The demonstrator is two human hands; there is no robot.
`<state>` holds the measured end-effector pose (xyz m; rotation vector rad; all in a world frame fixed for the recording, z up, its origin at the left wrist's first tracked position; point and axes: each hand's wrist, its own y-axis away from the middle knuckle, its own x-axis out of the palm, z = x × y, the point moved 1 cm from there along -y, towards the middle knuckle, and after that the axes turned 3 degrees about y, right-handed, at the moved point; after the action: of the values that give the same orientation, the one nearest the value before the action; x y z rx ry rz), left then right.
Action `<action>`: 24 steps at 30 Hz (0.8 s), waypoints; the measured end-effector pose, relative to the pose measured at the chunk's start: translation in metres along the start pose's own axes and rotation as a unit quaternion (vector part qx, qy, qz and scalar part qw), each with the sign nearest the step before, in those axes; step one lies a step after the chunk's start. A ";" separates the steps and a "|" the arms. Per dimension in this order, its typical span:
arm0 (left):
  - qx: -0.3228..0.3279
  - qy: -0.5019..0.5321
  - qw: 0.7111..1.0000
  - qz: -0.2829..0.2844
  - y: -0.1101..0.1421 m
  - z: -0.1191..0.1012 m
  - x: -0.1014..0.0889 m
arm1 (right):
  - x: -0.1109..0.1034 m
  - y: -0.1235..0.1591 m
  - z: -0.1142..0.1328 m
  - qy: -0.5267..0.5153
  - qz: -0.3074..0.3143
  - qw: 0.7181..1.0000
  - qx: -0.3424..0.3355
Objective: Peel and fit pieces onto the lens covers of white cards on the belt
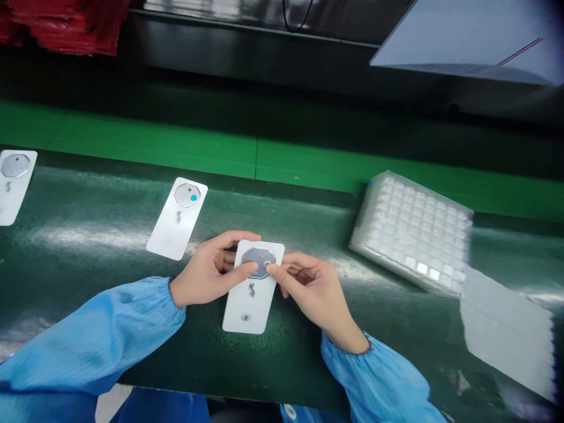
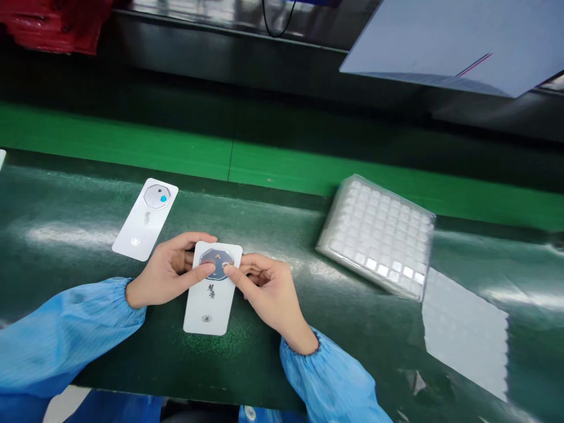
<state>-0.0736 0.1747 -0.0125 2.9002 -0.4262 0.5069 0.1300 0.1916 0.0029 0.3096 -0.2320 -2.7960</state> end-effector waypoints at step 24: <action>-0.040 0.051 0.994 -0.091 -0.006 -0.005 -0.010 | 0.008 0.008 -0.009 0.166 0.204 0.962 -0.067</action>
<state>-0.0826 0.1843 -0.0120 2.7859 -0.1627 0.5913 0.1272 0.1802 -0.0056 0.6127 -0.0204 -2.2958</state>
